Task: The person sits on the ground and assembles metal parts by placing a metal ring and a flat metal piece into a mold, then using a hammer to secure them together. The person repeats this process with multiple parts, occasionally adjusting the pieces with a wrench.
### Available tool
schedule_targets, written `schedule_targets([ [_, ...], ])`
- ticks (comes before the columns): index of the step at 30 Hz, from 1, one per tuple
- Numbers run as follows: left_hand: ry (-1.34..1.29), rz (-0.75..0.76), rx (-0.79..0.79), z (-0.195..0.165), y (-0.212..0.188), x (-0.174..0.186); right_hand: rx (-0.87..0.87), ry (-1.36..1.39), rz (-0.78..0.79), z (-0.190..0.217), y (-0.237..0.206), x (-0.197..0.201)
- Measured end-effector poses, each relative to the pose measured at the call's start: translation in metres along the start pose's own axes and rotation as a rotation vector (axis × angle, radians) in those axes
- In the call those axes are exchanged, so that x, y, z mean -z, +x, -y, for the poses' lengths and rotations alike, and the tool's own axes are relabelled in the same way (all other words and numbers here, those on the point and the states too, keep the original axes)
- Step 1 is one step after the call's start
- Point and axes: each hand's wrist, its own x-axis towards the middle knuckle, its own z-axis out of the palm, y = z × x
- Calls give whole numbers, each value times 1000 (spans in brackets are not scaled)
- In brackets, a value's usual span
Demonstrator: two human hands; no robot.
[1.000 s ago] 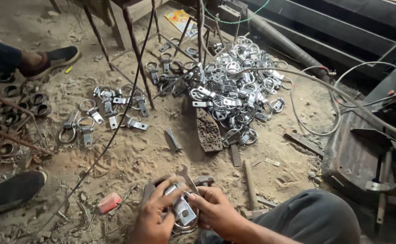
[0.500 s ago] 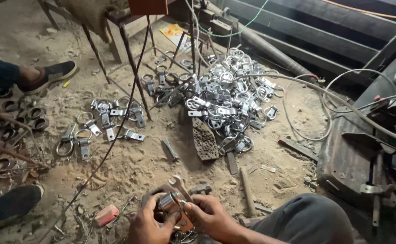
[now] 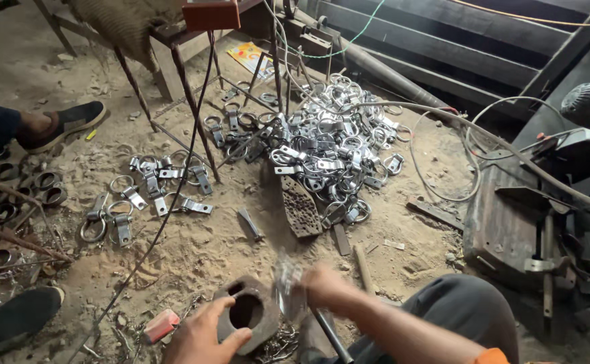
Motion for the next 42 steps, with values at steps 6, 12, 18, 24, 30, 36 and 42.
schedule_targets([
  [6, 71, 84, -69, 6, -4, -1, 256, 1007, -285, 16, 8, 69],
  [12, 65, 69, -69, 8, -9, -5, 257, 684, -167, -1, -1, 21],
  [18, 58, 177, -130, 15, -1, -9, 302, 656, -49, -2, -6, 7],
  [24, 96, 214, -130, 16, 1, -18, 245, 662, 10, -4, -5, -3],
  [30, 13, 250, -147, 11, -1, -19, 291, 593, 36, -2, -7, -6],
  [36, 27, 192, -163, 1, -9, -18, 281, 626, 59, -10, -2, -9],
  [42, -33, 35, -204, -16, -35, -12, 321, 543, 20, -11, -6, -4],
])
